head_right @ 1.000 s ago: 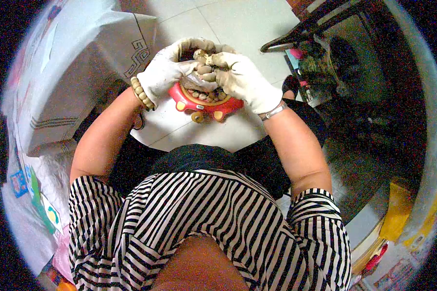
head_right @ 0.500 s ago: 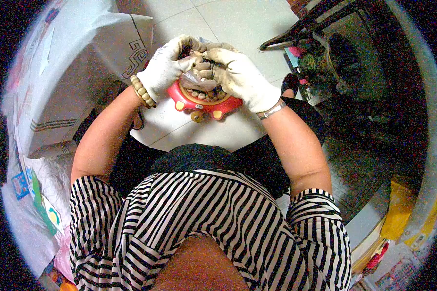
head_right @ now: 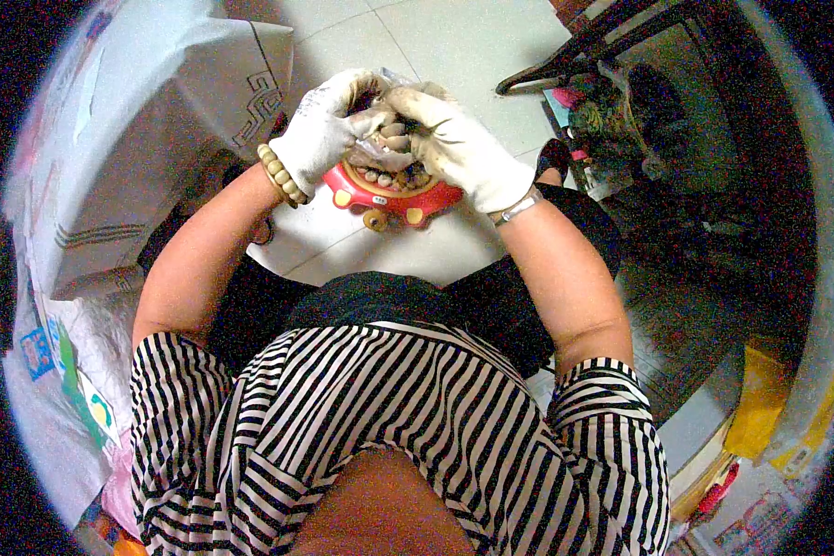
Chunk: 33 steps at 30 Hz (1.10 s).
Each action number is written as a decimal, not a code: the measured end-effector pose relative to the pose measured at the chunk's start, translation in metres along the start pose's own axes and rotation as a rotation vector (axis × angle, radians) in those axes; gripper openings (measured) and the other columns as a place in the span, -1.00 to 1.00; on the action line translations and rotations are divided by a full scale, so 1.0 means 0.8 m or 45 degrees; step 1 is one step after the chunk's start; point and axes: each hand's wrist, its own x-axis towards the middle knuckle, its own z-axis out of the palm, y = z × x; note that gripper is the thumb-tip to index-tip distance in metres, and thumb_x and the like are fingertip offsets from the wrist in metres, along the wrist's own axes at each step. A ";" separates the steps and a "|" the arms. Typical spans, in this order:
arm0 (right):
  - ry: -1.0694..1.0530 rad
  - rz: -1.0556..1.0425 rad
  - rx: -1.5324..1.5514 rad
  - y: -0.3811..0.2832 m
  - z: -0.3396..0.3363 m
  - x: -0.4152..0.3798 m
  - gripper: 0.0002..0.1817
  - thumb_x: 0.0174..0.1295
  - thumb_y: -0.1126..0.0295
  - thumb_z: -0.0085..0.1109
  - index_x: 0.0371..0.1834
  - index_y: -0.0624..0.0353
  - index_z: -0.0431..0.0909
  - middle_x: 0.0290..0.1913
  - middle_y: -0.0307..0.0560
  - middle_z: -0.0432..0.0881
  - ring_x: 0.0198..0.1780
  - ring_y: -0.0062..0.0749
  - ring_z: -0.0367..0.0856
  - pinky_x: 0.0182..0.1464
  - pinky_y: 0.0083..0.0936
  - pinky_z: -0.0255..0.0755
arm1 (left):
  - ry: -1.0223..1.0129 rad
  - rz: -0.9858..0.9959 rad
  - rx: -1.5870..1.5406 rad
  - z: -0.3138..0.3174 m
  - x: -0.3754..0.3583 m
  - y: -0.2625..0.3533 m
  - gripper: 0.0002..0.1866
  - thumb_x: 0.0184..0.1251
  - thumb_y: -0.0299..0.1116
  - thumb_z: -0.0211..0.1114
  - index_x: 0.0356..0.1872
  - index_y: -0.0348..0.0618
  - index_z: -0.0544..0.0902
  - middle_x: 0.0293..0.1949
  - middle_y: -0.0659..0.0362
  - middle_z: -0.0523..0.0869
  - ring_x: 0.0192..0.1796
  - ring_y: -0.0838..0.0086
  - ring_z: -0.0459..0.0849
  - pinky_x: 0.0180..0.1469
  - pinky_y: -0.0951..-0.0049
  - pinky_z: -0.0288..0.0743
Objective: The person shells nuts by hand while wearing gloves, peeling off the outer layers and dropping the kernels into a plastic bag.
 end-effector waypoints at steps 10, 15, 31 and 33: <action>0.229 -0.068 -0.362 0.005 0.001 0.005 -0.72 0.31 0.29 0.11 -0.05 0.25 0.48 -0.32 -0.16 0.63 -0.43 -0.59 0.61 -0.40 -0.70 0.52 | 0.028 -0.145 -0.285 0.001 -0.008 0.002 -0.69 0.11 -0.30 0.38 -0.18 -0.24 0.57 -0.30 0.02 0.63 -0.27 0.32 0.62 -0.14 0.40 0.50; 0.184 -0.087 -0.273 0.008 0.001 0.008 -0.76 0.36 0.30 0.04 -0.06 0.22 0.50 -0.27 -0.14 0.62 -0.41 -0.55 0.61 -0.40 -0.67 0.54 | -0.019 -0.236 -0.414 0.000 -0.009 0.000 -0.72 0.24 -0.48 0.27 -0.03 -0.27 0.52 -0.16 0.18 0.63 -0.11 0.56 0.57 0.02 0.53 0.47; 0.255 -0.095 -0.012 0.008 -0.003 0.012 -0.78 0.27 0.43 0.14 -0.06 0.22 0.42 -0.20 -0.09 0.59 -0.22 -0.39 0.64 -0.21 -0.49 0.62 | 0.017 -0.293 -0.607 -0.007 -0.009 0.009 -0.72 0.26 -0.56 0.20 0.00 -0.27 0.49 -0.08 0.13 0.62 -0.05 0.48 0.59 0.09 0.46 0.47; 0.244 -0.113 -0.021 0.006 0.000 0.009 -0.78 0.27 0.44 0.14 -0.07 0.22 0.42 -0.20 -0.09 0.59 -0.21 -0.39 0.64 -0.19 -0.49 0.62 | 0.054 -0.244 -0.642 -0.004 -0.007 0.005 -0.71 0.26 -0.55 0.20 0.01 -0.28 0.48 -0.07 0.13 0.61 -0.04 0.48 0.58 0.10 0.46 0.47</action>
